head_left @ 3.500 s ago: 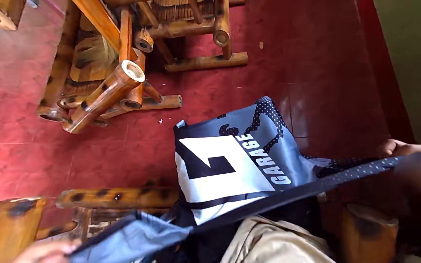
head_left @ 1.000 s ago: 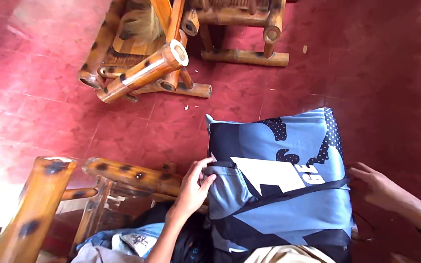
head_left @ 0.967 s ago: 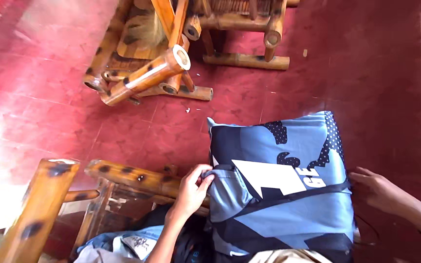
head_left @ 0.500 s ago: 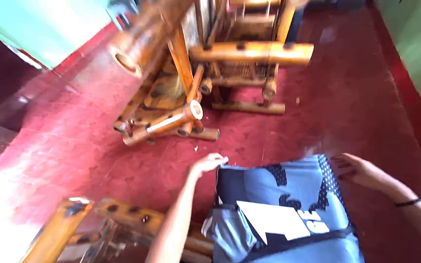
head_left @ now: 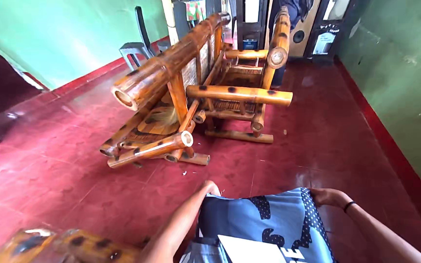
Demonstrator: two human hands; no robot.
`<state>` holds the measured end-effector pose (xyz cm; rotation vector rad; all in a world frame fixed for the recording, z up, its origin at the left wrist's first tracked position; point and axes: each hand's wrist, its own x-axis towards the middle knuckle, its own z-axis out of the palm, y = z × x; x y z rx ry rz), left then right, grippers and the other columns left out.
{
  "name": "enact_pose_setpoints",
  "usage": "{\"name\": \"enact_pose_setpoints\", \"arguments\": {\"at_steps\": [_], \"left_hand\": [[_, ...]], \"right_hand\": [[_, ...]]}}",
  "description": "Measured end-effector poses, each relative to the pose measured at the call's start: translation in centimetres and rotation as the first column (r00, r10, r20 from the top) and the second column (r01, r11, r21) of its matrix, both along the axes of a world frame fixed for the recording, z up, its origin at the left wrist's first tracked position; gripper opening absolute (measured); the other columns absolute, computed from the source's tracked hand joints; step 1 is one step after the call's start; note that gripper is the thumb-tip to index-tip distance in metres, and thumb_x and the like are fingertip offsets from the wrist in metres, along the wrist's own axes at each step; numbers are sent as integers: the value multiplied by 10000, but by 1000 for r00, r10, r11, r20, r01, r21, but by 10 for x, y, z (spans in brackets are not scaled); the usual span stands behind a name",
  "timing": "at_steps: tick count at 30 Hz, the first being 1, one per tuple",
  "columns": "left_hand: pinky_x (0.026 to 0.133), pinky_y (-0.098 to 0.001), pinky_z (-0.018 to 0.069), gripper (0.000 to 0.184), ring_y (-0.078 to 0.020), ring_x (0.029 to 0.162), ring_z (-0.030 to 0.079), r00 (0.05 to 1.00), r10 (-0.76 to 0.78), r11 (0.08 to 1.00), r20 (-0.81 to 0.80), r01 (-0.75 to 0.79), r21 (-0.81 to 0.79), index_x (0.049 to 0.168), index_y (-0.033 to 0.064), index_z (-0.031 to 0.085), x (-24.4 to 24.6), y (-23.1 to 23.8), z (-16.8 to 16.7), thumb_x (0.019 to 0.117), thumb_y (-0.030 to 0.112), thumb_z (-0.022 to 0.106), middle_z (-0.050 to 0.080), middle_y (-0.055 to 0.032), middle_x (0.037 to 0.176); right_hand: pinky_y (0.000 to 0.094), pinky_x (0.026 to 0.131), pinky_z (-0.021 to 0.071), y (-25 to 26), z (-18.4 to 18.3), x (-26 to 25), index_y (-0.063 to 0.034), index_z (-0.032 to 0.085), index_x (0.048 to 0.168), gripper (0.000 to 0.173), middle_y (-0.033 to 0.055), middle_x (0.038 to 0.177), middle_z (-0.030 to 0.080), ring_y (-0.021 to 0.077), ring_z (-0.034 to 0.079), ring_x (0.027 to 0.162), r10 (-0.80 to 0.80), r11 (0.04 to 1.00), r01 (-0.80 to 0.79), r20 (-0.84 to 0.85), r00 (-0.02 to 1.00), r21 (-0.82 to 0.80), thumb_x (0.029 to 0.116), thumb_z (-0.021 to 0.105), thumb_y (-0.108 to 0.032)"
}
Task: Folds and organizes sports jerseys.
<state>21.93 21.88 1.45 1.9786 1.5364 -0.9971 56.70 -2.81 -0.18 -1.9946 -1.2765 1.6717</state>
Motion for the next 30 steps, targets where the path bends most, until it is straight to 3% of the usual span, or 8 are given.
{"name": "enact_pose_setpoints", "arguments": {"at_steps": [7, 11, 13, 15, 17, 23, 26, 30], "left_hand": [[999, -609, 422, 337, -340, 1208, 597, 927, -374, 910, -4, 366, -195, 1134, 70, 731, 2, 36, -55, 967, 343, 626, 671, -183, 1240], [731, -396, 471, 215, -176, 783, 545, 889, -48, 969, 456, 153, -195, 1155, 4, 634, -7, 51, -35, 989, 140, 636, 618, -117, 961], [580, -253, 420, 235, -74, 661, 480, 731, 237, 968, 640, -119, -223, 1235, 32, 562, -19, 61, -20, 1011, 104, 580, 565, -52, 918], [716, -307, 529, 273, -117, 787, 585, 409, 455, 884, 791, -312, -348, 1298, 7, 501, -33, 64, 6, 1027, 33, 515, 591, -83, 1015], [752, -341, 556, 269, -132, 811, 616, 132, 434, 862, 891, -348, -368, 1289, 21, 507, -55, 60, 31, 1021, 0, 517, 606, -69, 1009], [932, -353, 562, 241, -99, 1021, 655, -258, 184, 963, 949, -149, -227, 1151, 247, 606, -167, 1, 102, 1016, 72, 509, 676, 64, 1087], [901, -295, 575, 158, -68, 1009, 670, -165, 83, 996, 983, 50, -76, 1068, 330, 642, -238, -41, 114, 956, 220, 658, 694, 108, 1054], [1067, -407, 528, 61, -170, 1206, 655, 109, 126, 942, 986, 298, -153, 1014, 302, 719, -294, -99, 93, 966, 314, 684, 723, 80, 1175]], "right_hand": [[443, 843, 507, -6, -20, 2, 16, 519, 1374, 403, 198, 1174, 610, 243, 602, 966, 3, 999, 0, 69, 998, -41, 974, 570, 13], [409, 836, 492, -19, -24, 3, 42, 619, 1201, 219, 165, 1055, 630, 199, 587, 904, 21, 1000, -21, 93, 995, 6, 994, 584, -21], [428, 899, 497, -25, -22, 7, 32, 662, 1170, 201, 170, 1049, 670, 218, 627, 941, 60, 994, -72, 137, 989, 80, 990, 622, -47], [525, 973, 492, -33, -14, 15, 14, 699, 1183, 231, 211, 1099, 705, 314, 670, 1032, 83, 984, -117, 238, 968, 134, 979, 661, -87], [639, 954, 475, -45, 7, 17, -1, 716, 1172, 234, 257, 1092, 707, 420, 669, 1047, 55, 977, -130, 386, 921, 170, 976, 667, -120], [682, 658, 482, -125, 37, 21, 32, 658, 934, 153, 246, 804, 649, 454, 656, 769, -290, 842, -120, 628, 722, 526, 991, 570, -78], [666, 585, 472, -180, 38, 4, 64, 621, 910, 324, 256, 789, 623, 467, 641, 704, -423, 778, -137, 672, 608, 614, 980, 450, -202], [709, 601, 467, -228, 21, -40, 129, 609, 951, 321, 346, 859, 632, 565, 646, 748, -386, 815, -161, 728, 566, 557, 951, 474, -162]]}}
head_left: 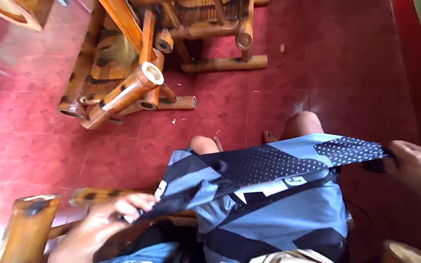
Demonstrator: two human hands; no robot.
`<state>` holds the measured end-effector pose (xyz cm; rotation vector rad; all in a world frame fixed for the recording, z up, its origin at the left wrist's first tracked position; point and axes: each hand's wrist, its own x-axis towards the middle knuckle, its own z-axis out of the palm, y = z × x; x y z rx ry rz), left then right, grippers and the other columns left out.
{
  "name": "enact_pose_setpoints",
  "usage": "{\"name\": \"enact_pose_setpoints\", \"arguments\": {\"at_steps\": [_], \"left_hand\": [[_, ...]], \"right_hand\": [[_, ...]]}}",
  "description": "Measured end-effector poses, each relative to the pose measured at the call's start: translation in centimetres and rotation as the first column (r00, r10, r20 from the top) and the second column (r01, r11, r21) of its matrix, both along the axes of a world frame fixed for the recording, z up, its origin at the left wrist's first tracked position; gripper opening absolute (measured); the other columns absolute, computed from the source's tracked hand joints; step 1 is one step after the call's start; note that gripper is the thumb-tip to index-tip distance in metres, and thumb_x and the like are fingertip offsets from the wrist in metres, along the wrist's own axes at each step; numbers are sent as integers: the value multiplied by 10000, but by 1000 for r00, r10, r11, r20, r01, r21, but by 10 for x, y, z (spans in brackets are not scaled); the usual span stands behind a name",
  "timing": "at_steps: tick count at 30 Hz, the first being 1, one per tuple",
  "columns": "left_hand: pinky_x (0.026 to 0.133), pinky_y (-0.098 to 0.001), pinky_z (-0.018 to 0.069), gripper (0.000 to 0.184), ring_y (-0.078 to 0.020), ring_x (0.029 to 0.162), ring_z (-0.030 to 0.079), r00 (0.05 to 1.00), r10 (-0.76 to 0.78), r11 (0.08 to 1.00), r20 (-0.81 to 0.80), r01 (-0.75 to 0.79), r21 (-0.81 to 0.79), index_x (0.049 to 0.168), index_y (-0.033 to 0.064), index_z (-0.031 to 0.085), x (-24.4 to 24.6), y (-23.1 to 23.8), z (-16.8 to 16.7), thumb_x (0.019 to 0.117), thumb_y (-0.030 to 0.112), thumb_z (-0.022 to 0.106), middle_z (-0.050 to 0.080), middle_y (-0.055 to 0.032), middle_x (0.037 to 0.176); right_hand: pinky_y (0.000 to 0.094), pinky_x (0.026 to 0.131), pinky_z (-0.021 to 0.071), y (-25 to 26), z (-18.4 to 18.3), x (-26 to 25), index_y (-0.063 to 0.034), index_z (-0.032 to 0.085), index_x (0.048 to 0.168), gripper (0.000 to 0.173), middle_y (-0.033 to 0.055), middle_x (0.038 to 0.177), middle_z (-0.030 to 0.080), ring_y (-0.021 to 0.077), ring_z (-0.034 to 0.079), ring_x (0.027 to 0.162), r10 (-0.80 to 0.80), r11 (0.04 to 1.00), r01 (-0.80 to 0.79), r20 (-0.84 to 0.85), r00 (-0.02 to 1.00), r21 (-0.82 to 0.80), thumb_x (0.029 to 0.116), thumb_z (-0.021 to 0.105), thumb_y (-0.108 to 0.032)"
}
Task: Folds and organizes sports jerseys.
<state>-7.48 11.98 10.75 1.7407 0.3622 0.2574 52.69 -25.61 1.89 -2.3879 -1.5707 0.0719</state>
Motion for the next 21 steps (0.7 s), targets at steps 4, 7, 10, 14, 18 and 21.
{"name": "enact_pose_setpoints", "arguments": {"at_steps": [4, 7, 10, 14, 18, 21], "left_hand": [[1094, -393, 507, 83, -160, 1254, 623, 989, -103, 994, -107, 98, -58, 989, 250, 730, -26, -33, -15, 987, 216, 654, 712, 70, 1202], [1125, -404, 476, 120, -168, 1298, 591, 987, -96, 995, -129, 91, -50, 1013, 244, 725, -30, -46, 5, 980, 150, 659, 698, 65, 1229], [1133, -370, 466, 82, -151, 1300, 585, 956, -82, 997, -280, 83, -11, 961, 167, 742, -29, -55, 10, 973, 157, 662, 700, 22, 1248], [1031, -464, 495, 263, -240, 1177, 637, 782, 29, 968, -623, 133, 213, 1089, 50, 738, 0, -77, -7, 905, 236, 710, 697, -102, 1200], [1000, -512, 522, 728, -340, 1251, 595, 766, 298, 915, -570, -61, 398, 1417, 33, 554, 53, -124, -10, 848, 428, 778, 562, -207, 1411], [943, -456, 564, 695, -327, 1214, 609, 806, 476, 802, -353, -232, 550, 1356, 48, 618, 82, -168, -27, 840, 487, 772, 542, -243, 1403]], "right_hand": [[670, 531, 460, -24, -35, -16, 132, 591, 953, 294, 347, 831, 629, 568, 644, 692, -5, 1000, 7, 65, 998, -24, 927, 481, -139], [651, 516, 459, -31, -34, -24, 137, 573, 931, 296, 349, 815, 621, 553, 642, 667, -81, 996, 77, 98, 992, 48, 946, 464, -138], [658, 527, 458, -35, -33, -29, 153, 560, 937, 259, 361, 838, 616, 560, 640, 681, -124, 992, 120, 96, 988, 48, 918, 487, -95], [731, 658, 497, -38, -43, -22, 115, 610, 1079, 186, 363, 977, 653, 589, 662, 851, -97, 952, 56, -123, 988, -302, 931, 616, 4], [715, 923, 483, -25, -18, -15, -5, 669, 1278, 331, 300, 1157, 681, 514, 650, 1075, -180, 740, -130, -380, 907, -660, 968, 691, -117], [724, 896, 479, -9, 13, -26, 74, 656, 1178, 290, 337, 1109, 656, 536, 641, 1038, -110, 860, -104, -381, 918, -500, 976, 680, -132]]}}
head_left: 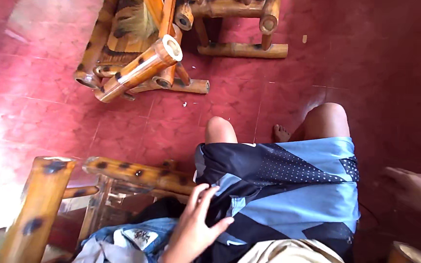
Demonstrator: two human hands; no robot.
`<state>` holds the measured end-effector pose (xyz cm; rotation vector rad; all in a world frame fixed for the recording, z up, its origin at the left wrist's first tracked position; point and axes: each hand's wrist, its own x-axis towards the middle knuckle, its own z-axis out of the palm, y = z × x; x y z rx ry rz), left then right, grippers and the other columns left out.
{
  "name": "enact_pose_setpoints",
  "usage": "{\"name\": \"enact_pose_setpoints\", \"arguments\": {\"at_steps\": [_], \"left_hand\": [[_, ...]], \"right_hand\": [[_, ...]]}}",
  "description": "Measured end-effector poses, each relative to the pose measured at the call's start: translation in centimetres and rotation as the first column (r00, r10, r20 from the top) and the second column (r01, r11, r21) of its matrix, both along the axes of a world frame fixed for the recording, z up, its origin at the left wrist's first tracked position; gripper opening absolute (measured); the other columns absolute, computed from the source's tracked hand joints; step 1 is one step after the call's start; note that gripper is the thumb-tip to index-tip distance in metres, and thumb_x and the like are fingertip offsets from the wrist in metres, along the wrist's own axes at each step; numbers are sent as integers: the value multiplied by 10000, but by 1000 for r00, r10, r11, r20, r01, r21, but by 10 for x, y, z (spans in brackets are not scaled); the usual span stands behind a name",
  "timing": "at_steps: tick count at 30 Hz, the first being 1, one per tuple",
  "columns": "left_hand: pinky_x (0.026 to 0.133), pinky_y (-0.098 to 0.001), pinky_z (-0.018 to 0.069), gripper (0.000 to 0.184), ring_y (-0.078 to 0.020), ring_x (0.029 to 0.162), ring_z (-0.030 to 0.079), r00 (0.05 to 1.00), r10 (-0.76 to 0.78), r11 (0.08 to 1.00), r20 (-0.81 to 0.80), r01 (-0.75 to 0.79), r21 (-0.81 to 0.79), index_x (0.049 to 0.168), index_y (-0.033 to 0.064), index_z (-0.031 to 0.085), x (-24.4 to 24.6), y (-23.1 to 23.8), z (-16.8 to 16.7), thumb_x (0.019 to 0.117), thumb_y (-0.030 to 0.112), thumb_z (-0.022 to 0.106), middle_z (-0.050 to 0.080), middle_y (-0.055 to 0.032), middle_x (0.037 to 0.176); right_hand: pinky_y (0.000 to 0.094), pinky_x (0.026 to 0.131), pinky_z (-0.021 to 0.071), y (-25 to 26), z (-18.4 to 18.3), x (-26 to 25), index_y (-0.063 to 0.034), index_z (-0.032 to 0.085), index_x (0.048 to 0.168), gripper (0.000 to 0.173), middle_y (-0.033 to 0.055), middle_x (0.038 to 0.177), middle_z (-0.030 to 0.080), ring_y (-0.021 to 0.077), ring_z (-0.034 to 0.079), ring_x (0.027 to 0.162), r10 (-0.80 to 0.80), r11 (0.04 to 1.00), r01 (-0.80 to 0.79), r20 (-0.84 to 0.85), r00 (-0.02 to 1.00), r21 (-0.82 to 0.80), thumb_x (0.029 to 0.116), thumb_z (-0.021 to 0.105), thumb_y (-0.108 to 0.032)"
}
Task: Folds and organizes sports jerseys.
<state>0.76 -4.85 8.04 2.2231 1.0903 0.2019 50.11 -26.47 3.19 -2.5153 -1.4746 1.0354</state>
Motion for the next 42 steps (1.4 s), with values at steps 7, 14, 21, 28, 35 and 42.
{"name": "enact_pose_setpoints", "arguments": {"at_steps": [7, 14, 21, 28, 35, 42], "left_hand": [[973, -316, 477, 111, -182, 1050, 614, 953, -93, 877, 287, -59, 477, 981, 118, 720, 5, -49, -44, 991, 197, 641, 655, -56, 963], [1161, -421, 308, 140, -177, 1237, 552, 925, -358, 833, 124, 257, 489, 933, 179, 666, 1, -63, -42, 1014, 234, 567, 658, -25, 1141], [1245, -511, 183, 243, -189, 1376, 508, 881, -465, 821, 88, 392, 415, 780, 145, 618, -5, -55, -35, 1004, 172, 527, 694, -37, 1219], [1123, -408, 413, 74, -217, 1183, 589, 878, -412, 854, 242, 279, 439, 962, 138, 666, -14, -63, -35, 978, 201, 630, 639, -83, 1124], [1036, -319, 488, 590, -264, 1210, 592, 994, -85, 927, 66, 54, 371, 1388, 37, 540, -37, -68, -44, 884, 305, 690, 597, -217, 1279], [890, -338, 569, 223, -267, 972, 691, 987, -136, 916, 80, 94, 390, 1052, -9, 710, -49, -58, -54, 873, 89, 622, 697, -174, 1025]], "right_hand": [[760, 945, 448, 24, -14, -33, 63, 563, 1386, 686, 402, 1352, 516, 604, 515, 1233, 58, 985, -54, -20, 998, 165, 766, 840, -39], [619, 701, 557, 22, -46, -39, 34, 739, 986, 281, 242, 944, 699, 426, 704, 822, 182, 848, -202, 89, 979, 490, 863, 585, -166], [588, 549, 510, -5, -23, -12, 64, 643, 836, 338, 276, 824, 640, 468, 665, 710, 105, 796, -300, 368, 924, 526, 933, 515, -234], [659, 564, 514, -33, -35, -22, 64, 677, 976, 212, 310, 912, 647, 526, 671, 775, 86, 930, -197, 337, 937, 310, 864, 675, -116], [732, 799, 515, 22, 60, -49, 14, 691, 1192, 360, 306, 1096, 673, 529, 665, 987, 224, 965, -231, 73, 972, 127, 950, 709, -253], [496, 726, 587, 94, 90, -206, -120, 644, 1280, 345, 167, 1135, 682, 359, 694, 973, 676, 455, -668, 260, 689, 588, 992, 594, -304]]}}
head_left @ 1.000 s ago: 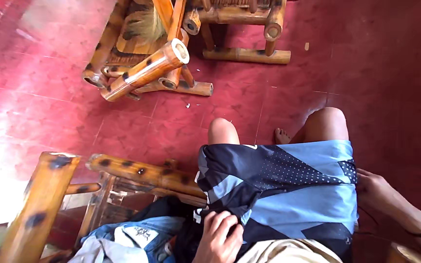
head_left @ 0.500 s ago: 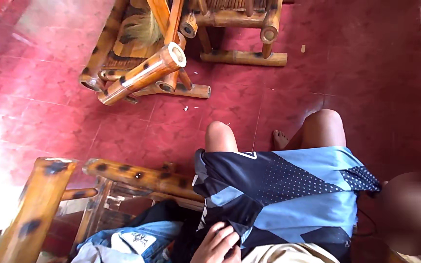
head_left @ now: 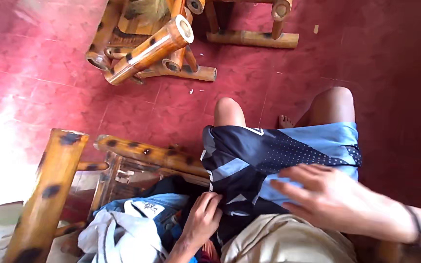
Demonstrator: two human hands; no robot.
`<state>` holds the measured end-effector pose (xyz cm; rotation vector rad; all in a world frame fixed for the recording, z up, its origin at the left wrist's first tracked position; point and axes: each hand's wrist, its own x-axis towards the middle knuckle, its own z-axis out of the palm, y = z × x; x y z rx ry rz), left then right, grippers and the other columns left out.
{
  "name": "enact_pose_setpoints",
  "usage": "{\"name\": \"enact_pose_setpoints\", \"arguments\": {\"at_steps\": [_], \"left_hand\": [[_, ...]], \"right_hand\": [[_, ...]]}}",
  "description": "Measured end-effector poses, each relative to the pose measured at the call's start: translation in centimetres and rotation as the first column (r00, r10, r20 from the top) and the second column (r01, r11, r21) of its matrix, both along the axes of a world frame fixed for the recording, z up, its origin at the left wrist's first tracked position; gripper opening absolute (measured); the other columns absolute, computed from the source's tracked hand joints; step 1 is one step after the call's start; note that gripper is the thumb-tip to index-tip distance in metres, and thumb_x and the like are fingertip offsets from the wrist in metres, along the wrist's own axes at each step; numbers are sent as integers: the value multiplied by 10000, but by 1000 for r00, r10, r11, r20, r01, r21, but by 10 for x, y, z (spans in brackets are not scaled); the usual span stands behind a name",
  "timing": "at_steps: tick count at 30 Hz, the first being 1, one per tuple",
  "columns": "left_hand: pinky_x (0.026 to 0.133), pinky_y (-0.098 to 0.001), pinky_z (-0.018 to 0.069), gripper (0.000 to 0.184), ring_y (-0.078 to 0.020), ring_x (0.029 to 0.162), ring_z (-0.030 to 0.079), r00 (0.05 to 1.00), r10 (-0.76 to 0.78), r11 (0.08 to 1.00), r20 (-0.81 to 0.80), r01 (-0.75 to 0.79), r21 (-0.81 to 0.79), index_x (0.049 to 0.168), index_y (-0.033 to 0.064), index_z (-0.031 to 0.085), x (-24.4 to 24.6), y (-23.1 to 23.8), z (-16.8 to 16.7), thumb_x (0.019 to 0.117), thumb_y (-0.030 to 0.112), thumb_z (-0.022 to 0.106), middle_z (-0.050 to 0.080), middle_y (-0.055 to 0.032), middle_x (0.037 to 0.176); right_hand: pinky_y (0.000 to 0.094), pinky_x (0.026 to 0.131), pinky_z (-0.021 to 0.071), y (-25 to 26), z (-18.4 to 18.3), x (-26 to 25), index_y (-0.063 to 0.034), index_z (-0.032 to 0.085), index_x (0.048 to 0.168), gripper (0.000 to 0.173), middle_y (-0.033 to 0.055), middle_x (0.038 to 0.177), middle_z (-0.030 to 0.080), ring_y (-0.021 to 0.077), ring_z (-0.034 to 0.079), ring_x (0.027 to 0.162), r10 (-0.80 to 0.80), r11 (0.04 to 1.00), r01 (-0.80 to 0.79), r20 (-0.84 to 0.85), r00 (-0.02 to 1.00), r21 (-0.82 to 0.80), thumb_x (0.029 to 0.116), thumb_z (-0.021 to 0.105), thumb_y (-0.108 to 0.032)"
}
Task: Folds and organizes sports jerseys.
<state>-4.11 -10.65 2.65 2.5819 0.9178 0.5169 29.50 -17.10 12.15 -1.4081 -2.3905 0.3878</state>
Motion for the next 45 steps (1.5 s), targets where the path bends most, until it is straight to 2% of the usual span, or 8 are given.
{"name": "enact_pose_setpoints", "arguments": {"at_steps": [3, 8, 12, 21, 28, 32, 42, 45], "left_hand": [[919, -293, 551, 101, -215, 997, 673, 996, 32, 991, 88, -20, -134, 904, 2, 686, -3, 13, 10, 841, 73, 651, 691, -154, 1002], [974, -250, 531, 49, -182, 1081, 659, 981, 5, 976, 194, 37, -213, 865, 0, 636, -21, 38, 29, 857, 33, 599, 677, -153, 1043], [969, -239, 533, 130, -163, 1061, 669, 976, 15, 976, 217, 33, -214, 973, -17, 647, -29, 42, 29, 870, 21, 576, 685, -156, 1045], [1057, -397, 543, 172, -194, 1163, 683, 886, 83, 861, 455, 166, -480, 1078, 13, 670, -31, 51, 6, 957, 19, 547, 733, -88, 1144], [770, -142, 526, 172, 46, 908, 617, 845, 307, 864, 438, -54, -500, 1122, 8, 640, -9, 55, 12, 1001, 73, 536, 682, 45, 1061], [720, -157, 517, 134, 38, 789, 598, 793, 466, 780, 392, -160, -604, 1116, 20, 603, 12, 70, 7, 1009, 70, 539, 642, 70, 932], [674, -170, 477, 203, 15, 703, 554, 741, 651, 650, 167, -430, -627, 1023, -27, 644, 37, 83, -25, 1053, 149, 546, 601, 11, 812], [906, -319, 513, 326, -141, 1015, 621, 723, 691, 526, -1, -504, -686, 1166, -45, 604, 42, 85, -23, 1076, 255, 512, 640, -143, 1082]], "right_hand": [[491, 688, 562, 18, -20, -58, -105, 518, 1441, 559, 216, 1167, 631, 394, 666, 969, 68, 997, -66, 56, 996, -39, 950, 676, -319], [459, 620, 536, 38, -52, -91, -39, 668, 1149, 254, 178, 958, 652, 366, 669, 851, 84, 995, -90, 132, 988, 40, 956, 611, -194], [432, 597, 508, 27, -62, -95, -64, 662, 1185, 275, 150, 940, 649, 340, 647, 797, 74, 983, -99, 163, 984, 152, 984, 553, -216], [397, 703, 576, 35, -76, -75, -52, 663, 943, 197, 112, 826, 679, 279, 692, 814, 137, 985, -105, -246, 960, 139, 1034, 519, -152], [365, 666, 585, 45, -66, -69, -11, 656, 987, 223, 119, 792, 688, 241, 705, 742, 18, 998, 6, -403, 915, 58, 1049, 513, -172], [331, 571, 544, 54, -69, -71, 1, 656, 1007, 226, 91, 699, 651, 183, 651, 610, -209, 978, 180, -484, 850, -105, 1042, 523, -178], [546, 751, 540, 81, -43, -52, -30, 607, 1202, 376, 174, 854, 679, 377, 695, 855, -366, 738, 291, 0, 931, -609, 1052, 494, -356], [578, 783, 531, 86, -27, -46, -35, 579, 1252, 419, 213, 991, 679, 416, 683, 953, -328, 719, 331, 121, 937, -611, 1025, 539, -386]]}}
